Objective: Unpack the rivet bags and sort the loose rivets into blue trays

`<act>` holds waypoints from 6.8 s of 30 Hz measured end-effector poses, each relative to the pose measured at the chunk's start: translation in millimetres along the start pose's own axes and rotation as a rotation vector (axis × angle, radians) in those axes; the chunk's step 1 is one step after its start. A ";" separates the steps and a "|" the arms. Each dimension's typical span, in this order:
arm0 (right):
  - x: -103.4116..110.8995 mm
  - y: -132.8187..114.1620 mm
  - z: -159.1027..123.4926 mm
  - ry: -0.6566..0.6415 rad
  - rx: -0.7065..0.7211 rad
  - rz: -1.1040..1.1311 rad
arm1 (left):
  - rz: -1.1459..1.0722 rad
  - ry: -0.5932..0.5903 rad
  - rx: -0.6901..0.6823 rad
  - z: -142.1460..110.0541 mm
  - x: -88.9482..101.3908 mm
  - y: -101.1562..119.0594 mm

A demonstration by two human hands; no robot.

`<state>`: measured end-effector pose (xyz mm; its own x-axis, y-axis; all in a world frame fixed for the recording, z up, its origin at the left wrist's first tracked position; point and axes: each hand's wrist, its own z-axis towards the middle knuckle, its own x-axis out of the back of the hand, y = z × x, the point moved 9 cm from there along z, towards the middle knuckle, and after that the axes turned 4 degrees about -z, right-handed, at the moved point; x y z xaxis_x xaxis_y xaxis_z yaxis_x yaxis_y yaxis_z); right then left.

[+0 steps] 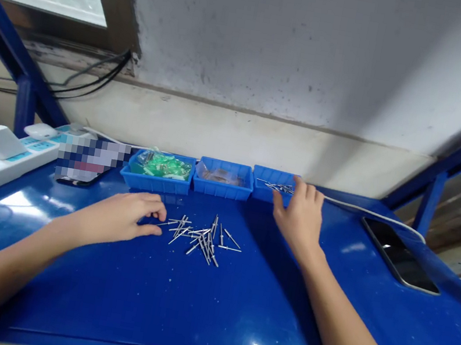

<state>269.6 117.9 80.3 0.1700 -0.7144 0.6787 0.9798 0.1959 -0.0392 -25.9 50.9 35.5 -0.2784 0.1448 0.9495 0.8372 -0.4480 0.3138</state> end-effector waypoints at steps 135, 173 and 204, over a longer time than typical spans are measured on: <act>51.1 -159.2 -68.8 -0.161 0.714 0.557 | -0.295 0.162 -0.188 -2.8 4.1 71.7; 66.1 -149.9 -64.1 -0.021 0.630 0.650 | -0.297 0.503 -0.370 -20.6 32.2 80.1; 35.7 -152.0 -59.3 -0.214 0.607 0.587 | -0.229 0.292 -0.112 3.8 -5.2 59.4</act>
<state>133.0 22.9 67.0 0.5467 -0.2563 0.7971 0.5044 0.8607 -0.0692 27.2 26.9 49.1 -0.5878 0.0025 0.8090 0.6859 -0.5288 0.5000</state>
